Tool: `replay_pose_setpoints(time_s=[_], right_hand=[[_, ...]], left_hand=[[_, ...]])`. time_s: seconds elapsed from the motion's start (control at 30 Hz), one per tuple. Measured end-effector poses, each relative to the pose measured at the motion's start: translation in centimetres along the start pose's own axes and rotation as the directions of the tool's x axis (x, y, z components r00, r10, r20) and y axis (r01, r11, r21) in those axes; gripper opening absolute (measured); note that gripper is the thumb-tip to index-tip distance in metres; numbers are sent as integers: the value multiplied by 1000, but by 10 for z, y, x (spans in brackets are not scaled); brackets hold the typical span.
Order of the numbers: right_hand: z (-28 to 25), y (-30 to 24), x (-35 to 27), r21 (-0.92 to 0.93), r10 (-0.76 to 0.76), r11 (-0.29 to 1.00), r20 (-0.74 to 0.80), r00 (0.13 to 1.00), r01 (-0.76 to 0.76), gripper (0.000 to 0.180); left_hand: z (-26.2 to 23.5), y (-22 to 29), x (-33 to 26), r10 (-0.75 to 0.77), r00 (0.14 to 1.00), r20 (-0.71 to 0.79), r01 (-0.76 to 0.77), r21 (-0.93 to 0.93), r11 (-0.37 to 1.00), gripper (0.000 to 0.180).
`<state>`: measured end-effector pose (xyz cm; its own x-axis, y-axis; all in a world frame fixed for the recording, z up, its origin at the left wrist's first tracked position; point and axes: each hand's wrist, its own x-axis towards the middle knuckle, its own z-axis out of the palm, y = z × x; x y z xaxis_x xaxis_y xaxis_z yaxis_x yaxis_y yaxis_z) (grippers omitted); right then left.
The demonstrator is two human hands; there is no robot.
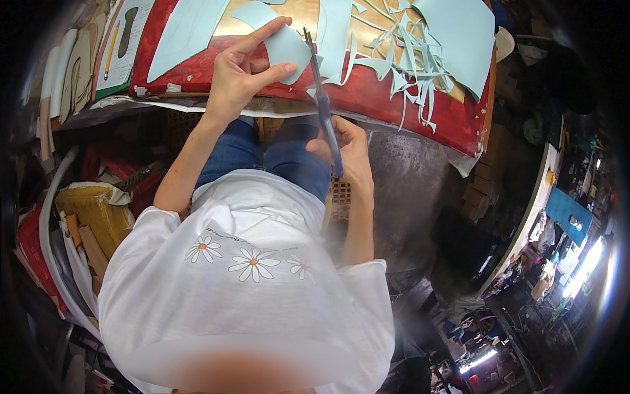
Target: The person cuts light-blue foam sheets into shapes using scissors. They repeatedly trim edges and curves, then gather the cut pieces and scraps and place them into a nearby bin.
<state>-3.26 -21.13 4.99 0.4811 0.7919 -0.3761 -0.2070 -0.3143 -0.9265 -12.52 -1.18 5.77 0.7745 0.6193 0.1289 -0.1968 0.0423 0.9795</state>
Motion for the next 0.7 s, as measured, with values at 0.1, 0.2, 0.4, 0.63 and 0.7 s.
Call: replay_pose_setpoints(time_s=[0.1, 0.2, 0.4, 0.63, 0.7], right_hand=[[-2, 2, 1, -9, 32, 999, -23, 999, -32, 34], [-1, 8, 3, 48, 60, 997, -86, 994, -56, 31], [6, 25, -5, 203, 43, 979, -131, 990, -16, 33], [27, 33, -24, 532, 126, 833, 82, 989, -151, 35], [40, 33, -26, 474, 191, 846, 161, 968, -246, 34]], left_hand=[[-6, 0, 9, -26, 997, 76, 19, 90, 996, 62], [-16, -5, 37, -123, 992, 4, 115, 320, 940, 58], [-60, -27, 146, 40, 996, 77, -63, 326, 943, 63], [-13, -52, 114, 154, 987, 34, -122, 783, 610, 56], [22, -59, 108, 28, 994, 102, -97, 772, 628, 68]])
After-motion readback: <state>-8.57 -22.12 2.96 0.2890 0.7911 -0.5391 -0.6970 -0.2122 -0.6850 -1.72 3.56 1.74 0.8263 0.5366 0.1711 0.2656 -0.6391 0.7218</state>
